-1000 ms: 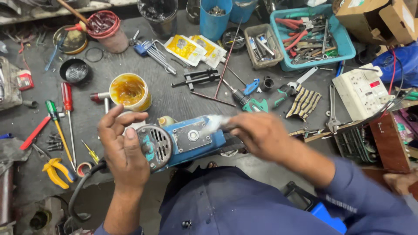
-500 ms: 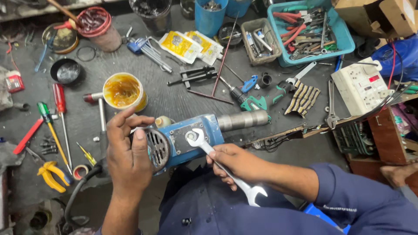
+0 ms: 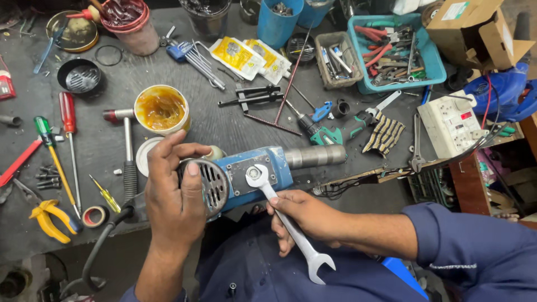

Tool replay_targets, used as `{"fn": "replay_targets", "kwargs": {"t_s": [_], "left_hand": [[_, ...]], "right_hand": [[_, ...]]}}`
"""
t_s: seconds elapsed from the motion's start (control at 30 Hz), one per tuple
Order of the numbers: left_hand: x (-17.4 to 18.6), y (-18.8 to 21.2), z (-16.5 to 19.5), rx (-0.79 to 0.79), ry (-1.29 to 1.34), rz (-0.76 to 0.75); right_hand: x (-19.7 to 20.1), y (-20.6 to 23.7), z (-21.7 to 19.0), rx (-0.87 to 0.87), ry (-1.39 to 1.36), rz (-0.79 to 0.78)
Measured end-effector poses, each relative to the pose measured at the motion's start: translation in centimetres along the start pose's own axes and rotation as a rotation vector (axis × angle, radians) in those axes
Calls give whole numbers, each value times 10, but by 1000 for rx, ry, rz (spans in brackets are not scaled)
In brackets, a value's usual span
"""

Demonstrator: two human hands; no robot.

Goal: The person repairs a blue power tool at a workbench. They handle a round metal component, scoop yellow grease from a tub, press the greased part into the tool housing, then use a spanner to tighten a bolt on the tool body.

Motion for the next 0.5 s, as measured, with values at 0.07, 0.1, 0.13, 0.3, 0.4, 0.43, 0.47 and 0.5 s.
{"fn": "replay_targets", "kwargs": {"t_s": [0.07,0.1,0.13,0.3,0.4,0.43,0.47,0.5], "left_hand": [[-1,-1,1,-24,-37,-26],[-1,-1,2,-36,-76,-33],[0,1,3,-48,-114,-41],[-3,9,-5,-17,9,-21],[-2,11,-11,-70,92,47],[0,13,-14,-67,122,86],[4,16,-17,-65,173,134],[7,19,-20,-65,224,182]], "right_hand": [[7,1,5,-53,-35,49],[7,0,0,-41,46,30],[10,0,-10,-29,125,11],[52,-2,-96,-290,973,170],[21,-32,-167,-248,1951,128],[2,-43,-180,-237,2120,140],[-22,-53,-189,-187,2280,169],[-51,-61,-191,-82,2440,196]]}}
Point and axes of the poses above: each hand's wrist, its own y-axis away from the middle knuckle, its own x-axis out of the back of the hand, z = x × y, the point moved 8 cm from there along -y, towards the middle knuckle, and after that the axes turned 9 degrees about -x, right-handed, at the moved point
